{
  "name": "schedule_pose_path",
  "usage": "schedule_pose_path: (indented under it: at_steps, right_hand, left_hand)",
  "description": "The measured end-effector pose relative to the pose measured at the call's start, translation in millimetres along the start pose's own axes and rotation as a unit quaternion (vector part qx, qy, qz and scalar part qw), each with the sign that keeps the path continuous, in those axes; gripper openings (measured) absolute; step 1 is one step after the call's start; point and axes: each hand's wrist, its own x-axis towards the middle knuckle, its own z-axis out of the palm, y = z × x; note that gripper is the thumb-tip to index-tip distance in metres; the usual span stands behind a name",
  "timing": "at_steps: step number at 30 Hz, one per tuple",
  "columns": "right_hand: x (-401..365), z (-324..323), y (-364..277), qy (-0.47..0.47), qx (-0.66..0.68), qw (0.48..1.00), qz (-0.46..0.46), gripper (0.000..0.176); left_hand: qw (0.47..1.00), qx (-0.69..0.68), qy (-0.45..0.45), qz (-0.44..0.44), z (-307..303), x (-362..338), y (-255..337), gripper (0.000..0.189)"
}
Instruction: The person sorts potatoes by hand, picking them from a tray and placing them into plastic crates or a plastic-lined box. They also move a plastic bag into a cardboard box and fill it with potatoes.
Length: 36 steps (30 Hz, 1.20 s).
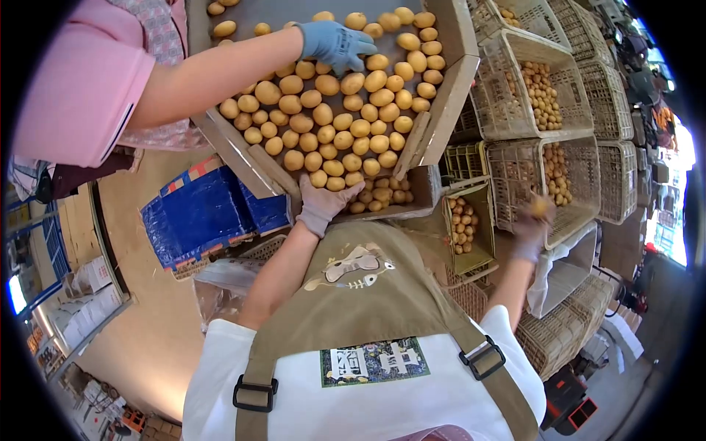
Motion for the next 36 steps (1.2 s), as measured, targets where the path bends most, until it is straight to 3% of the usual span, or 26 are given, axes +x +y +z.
schedule_pose_path:
  at_steps: [1, 2, 3, 5, 7, 8, 9, 11, 12, 13, 14, 15, 16, 17, 21, 26, 27, 30, 31, 34, 36]
  right_hand:
    - [-6, -46, -43, 0.133, 0.193, 0.969, -0.076, 0.022]
    - [-23, -48, -77, 0.249, 0.111, 0.942, -0.197, 0.018]
    - [-43, -66, -107, 0.283, 0.130, 0.921, -0.236, 0.020]
    - [-58, -73, -127, 0.254, 0.117, 0.927, -0.250, 0.021]
    - [-51, -68, -121, 0.125, 0.053, 0.972, -0.191, 0.022]
    - [-43, -53, -110, 0.057, 0.020, 0.985, -0.159, 0.022]
    - [-34, -10, -87, 0.057, -0.038, 0.986, -0.153, 0.021]
    - [-29, 110, -23, 0.082, -0.230, 0.957, -0.158, 0.024]
    - [-32, 161, 6, 0.069, -0.327, 0.930, -0.153, 0.028]
    - [-41, 203, 33, 0.027, -0.413, 0.897, -0.152, 0.032]
    - [-43, 223, 59, -0.089, -0.511, 0.830, -0.205, 0.035]
    - [-49, 243, 75, -0.178, -0.551, 0.790, -0.198, 0.037]
    - [-43, 254, 94, -0.289, -0.591, 0.663, -0.358, 0.037]
    - [-46, 267, 106, -0.318, -0.611, 0.639, -0.341, 0.037]
    - [-36, 293, 145, -0.350, -0.646, 0.608, -0.302, 0.034]
    - [2, 339, 184, -0.340, -0.861, 0.368, -0.086, 0.045]
    - [9, 347, 192, -0.335, -0.887, 0.316, -0.043, 0.048]
    - [31, 350, 190, -0.356, -0.820, 0.448, 0.034, 0.056]
    - [32, 349, 187, -0.358, -0.808, 0.466, 0.031, 0.056]
    - [47, 349, 195, -0.376, -0.822, 0.425, 0.049, 0.059]
    - [39, 354, 187, -0.375, -0.813, 0.442, 0.048, 0.057]
  left_hand:
    - [1.000, 0.007, -0.008, 0.010, 3, -1, -1, 0.066]
    - [1.000, 0.015, -0.016, 0.019, 3, -2, -3, 0.062]
    - [0.999, 0.009, -0.028, 0.023, -4, -1, -4, 0.063]
    - [0.999, -0.001, -0.036, 0.016, -4, -3, -5, 0.063]
    - [1.000, -0.009, -0.030, 0.003, 6, -6, -7, 0.065]
    - [0.994, 0.059, -0.088, 0.026, 0, -2, -8, 0.065]
    - [0.980, 0.126, -0.143, 0.050, -12, 3, -8, 0.065]
    - [0.973, 0.175, -0.142, 0.058, -21, 6, -5, 0.077]
    - [0.968, 0.199, -0.141, 0.062, -25, 8, -4, 0.083]
    - [0.992, 0.100, -0.064, 0.033, -13, 4, -5, 0.083]
    - [1.000, -0.002, 0.014, 0.005, -6, 1, -6, 0.083]
    - [0.999, -0.037, -0.011, -0.013, -7, -1, -4, 0.081]
    - [1.000, -0.021, -0.023, -0.002, -11, -1, -4, 0.081]
    - [0.999, -0.005, -0.036, 0.009, -17, 2, -4, 0.080]
    - [0.998, -0.036, -0.037, 0.024, -15, -3, -8, 0.078]
    - [0.992, -0.111, 0.064, 0.019, -11, -1, -14, 0.084]
    - [0.994, -0.098, 0.048, 0.026, -16, 1, -15, 0.084]
    - [0.996, -0.081, 0.010, 0.034, -24, 2, -18, 0.084]
    - [0.996, -0.090, 0.001, 0.028, -25, 3, -18, 0.084]
    - [0.997, -0.063, 0.016, 0.036, -19, 2, -19, 0.089]
    - [0.998, -0.043, 0.024, 0.038, -20, 1, -18, 0.090]
